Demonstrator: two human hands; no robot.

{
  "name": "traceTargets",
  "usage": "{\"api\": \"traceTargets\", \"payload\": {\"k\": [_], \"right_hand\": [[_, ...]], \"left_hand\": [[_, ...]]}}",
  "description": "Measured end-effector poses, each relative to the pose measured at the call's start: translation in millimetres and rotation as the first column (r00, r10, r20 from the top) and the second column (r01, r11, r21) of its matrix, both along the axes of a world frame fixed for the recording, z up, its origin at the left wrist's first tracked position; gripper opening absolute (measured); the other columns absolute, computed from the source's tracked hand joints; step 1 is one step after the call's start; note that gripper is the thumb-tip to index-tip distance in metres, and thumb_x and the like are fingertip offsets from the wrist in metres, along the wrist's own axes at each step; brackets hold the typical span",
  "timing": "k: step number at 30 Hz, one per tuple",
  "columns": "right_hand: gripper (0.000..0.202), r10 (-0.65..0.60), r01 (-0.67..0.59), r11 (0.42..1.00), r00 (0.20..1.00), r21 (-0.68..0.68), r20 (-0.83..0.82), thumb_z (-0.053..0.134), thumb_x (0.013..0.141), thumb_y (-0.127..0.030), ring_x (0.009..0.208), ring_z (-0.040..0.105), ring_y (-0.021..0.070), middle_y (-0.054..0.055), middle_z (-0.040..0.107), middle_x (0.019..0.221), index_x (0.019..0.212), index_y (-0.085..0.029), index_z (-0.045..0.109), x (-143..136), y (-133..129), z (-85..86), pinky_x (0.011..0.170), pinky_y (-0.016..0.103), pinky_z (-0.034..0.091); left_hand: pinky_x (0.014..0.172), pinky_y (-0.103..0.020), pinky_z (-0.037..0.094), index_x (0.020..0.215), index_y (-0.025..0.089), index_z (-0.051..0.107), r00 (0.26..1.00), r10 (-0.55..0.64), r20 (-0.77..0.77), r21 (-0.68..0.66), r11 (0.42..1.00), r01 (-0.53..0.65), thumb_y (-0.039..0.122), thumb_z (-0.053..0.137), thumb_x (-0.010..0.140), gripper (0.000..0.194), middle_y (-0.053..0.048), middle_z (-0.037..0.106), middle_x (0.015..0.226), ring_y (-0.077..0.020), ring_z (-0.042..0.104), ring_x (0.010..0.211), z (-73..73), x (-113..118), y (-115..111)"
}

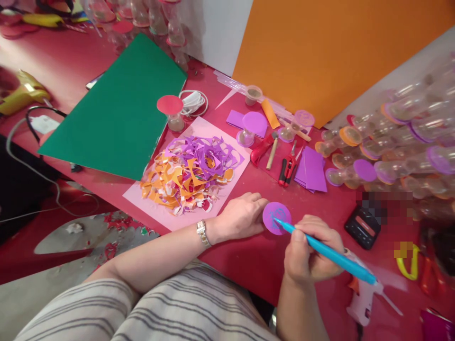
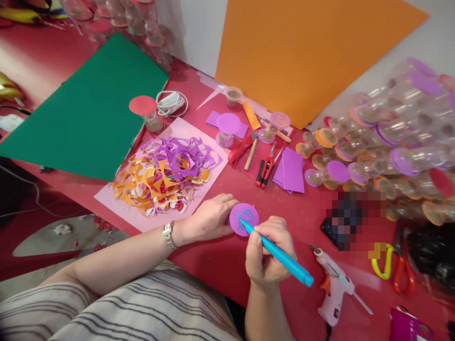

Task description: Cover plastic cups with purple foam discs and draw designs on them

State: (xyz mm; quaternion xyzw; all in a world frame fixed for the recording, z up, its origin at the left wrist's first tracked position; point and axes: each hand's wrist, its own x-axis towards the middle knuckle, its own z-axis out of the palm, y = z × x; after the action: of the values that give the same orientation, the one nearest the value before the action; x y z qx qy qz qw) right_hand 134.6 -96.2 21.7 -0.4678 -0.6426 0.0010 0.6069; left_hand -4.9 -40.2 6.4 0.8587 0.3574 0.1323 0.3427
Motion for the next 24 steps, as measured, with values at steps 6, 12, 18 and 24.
{"api": "traceTargets", "payload": {"k": [6, 12, 18, 24], "right_hand": [[0.002, -0.161, 0.165, 0.984, 0.985, 0.064, -0.063, 0.059, 0.081, -0.016, 0.056, 0.051, 0.012, -0.003, 0.053, 0.065, 0.082, -0.018, 0.06, 8, 2, 1.2, 0.059, 0.031, 0.044], [0.003, -0.199, 0.2, 0.98, 0.979, 0.013, -0.031, 0.06, 0.081, -0.016, 0.058, 0.054, 0.0128, -0.003, 0.055, 0.065, 0.082, -0.018, 0.061, 11, -2, 0.2, 0.061, 0.031, 0.046], [0.005, -0.212, 0.211, 0.975, 0.977, -0.063, 0.002, 0.06, 0.081, -0.014, 0.061, 0.056, 0.0133, -0.003, 0.057, 0.068, 0.084, -0.018, 0.06, 13, -6, 1.9, 0.063, 0.031, 0.047], [0.006, -0.189, 0.186, 0.975, 0.982, -0.117, -0.011, 0.059, 0.081, -0.014, 0.063, 0.056, 0.014, -0.002, 0.056, 0.068, 0.084, -0.02, 0.06, 12, -8, -0.4, 0.061, 0.03, 0.047]], "left_hand": [[0.078, -0.032, 0.053, 0.099, 0.015, 0.06, 0.999, 0.04, -0.022, 0.027, 0.999, -0.04, 0.028, 0.065, 0.082, 0.022, -0.008, 0.064, 0.093, -0.0225, 0.064, 0.087, 1.0, 0, 1], [0.085, -0.036, 0.054, 0.111, 0.015, 0.057, 0.995, 0.072, 0.068, -0.008, 0.997, -0.071, 0.036, 0.072, 0.079, 0.041, -0.009, 0.065, 0.1, -0.0244, 0.064, 0.093, 0.4, -4, 3], [0.081, -0.034, 0.053, 0.107, 0.015, 0.06, 0.998, 0.026, 0.066, -0.044, 0.999, -0.023, 0.027, 0.069, 0.078, 0.033, -0.008, 0.063, 0.096, -0.0233, 0.063, 0.09, 3.2, -4, 5], [0.077, -0.032, 0.052, 0.094, 0.014, 0.06, 0.998, 0.036, 0.05, -0.015, 0.999, -0.035, 0.027, 0.063, 0.082, 0.018, -0.007, 0.062, 0.088, -0.0212, 0.061, 0.083, 3.9, -2, 5]]}}
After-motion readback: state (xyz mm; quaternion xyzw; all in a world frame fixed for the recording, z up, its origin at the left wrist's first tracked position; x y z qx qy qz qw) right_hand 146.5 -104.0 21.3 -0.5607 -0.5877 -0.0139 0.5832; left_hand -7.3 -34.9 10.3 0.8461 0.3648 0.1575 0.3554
